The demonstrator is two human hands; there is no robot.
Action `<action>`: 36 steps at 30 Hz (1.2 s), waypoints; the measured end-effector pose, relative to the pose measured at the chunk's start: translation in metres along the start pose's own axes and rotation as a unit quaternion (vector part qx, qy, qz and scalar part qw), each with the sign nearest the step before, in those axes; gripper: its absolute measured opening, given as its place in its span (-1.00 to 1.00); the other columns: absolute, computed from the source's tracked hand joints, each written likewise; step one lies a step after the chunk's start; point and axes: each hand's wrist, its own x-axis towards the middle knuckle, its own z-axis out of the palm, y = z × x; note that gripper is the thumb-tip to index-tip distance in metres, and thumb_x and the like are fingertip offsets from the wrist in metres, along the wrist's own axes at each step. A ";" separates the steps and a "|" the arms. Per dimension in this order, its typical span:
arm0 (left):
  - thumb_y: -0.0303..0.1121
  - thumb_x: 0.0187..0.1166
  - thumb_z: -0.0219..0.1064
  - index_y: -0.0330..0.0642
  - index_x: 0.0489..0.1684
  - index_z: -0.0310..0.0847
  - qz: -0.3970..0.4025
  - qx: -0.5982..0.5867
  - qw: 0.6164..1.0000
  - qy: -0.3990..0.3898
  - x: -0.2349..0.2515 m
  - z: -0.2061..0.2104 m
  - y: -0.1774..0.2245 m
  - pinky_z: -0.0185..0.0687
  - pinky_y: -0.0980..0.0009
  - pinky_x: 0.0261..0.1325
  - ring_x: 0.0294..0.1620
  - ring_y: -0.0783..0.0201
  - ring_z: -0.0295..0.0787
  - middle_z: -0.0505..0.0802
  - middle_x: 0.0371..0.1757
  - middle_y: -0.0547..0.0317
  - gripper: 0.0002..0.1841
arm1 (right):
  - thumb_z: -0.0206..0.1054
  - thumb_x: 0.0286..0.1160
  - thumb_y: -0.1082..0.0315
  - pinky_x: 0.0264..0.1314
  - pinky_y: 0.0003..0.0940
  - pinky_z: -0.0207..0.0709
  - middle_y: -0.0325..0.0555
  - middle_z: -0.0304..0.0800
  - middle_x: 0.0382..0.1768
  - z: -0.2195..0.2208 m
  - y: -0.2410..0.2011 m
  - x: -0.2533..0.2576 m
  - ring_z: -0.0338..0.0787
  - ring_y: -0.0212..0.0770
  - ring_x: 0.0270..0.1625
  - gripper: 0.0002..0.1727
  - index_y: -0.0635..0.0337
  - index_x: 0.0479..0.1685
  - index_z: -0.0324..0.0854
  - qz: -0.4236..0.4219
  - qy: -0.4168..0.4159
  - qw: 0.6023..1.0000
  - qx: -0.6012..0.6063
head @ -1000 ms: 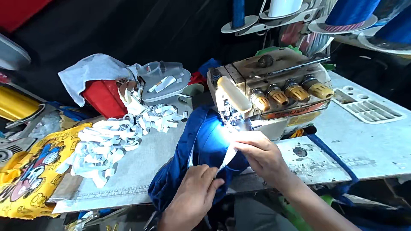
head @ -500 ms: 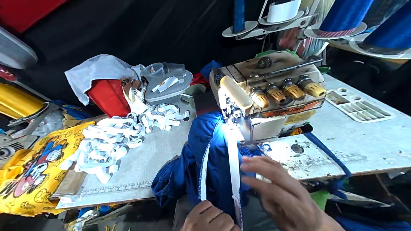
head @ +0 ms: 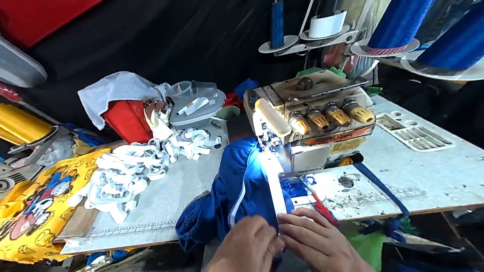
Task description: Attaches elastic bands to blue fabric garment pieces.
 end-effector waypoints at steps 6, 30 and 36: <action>-0.37 0.62 0.30 -0.30 0.15 0.76 0.021 0.114 0.976 0.182 0.052 0.013 -0.040 0.69 0.21 0.35 0.26 0.10 0.79 0.85 0.15 -0.02 -0.73 | 0.08 0.80 0.36 0.68 -0.28 0.34 -0.20 0.82 0.08 -0.006 0.002 0.026 0.69 -0.29 0.41 -0.81 0.07 -0.01 0.64 0.029 0.094 0.990 0.100; 0.09 0.02 0.66 -0.31 0.46 0.61 0.020 0.291 0.952 0.093 0.033 0.035 -0.042 0.48 -0.14 0.35 0.44 -0.16 0.65 0.71 0.50 -0.11 -0.08 | 0.13 0.66 0.55 0.44 -0.34 0.48 -0.07 0.92 -0.07 0.011 -0.015 -0.007 0.79 -0.15 0.29 -0.77 0.15 -0.13 0.73 0.097 0.010 0.995 -0.020; 0.14 0.00 0.62 -0.25 0.42 0.66 0.021 0.310 0.944 0.109 0.042 0.034 -0.042 0.50 -0.14 0.29 0.38 -0.16 0.68 0.76 0.42 -0.08 -0.10 | 0.09 0.71 0.50 0.48 -0.43 0.41 -0.15 0.86 -0.08 0.012 0.001 -0.003 0.73 -0.23 0.28 -0.77 0.11 -0.15 0.68 0.065 0.022 0.997 -0.030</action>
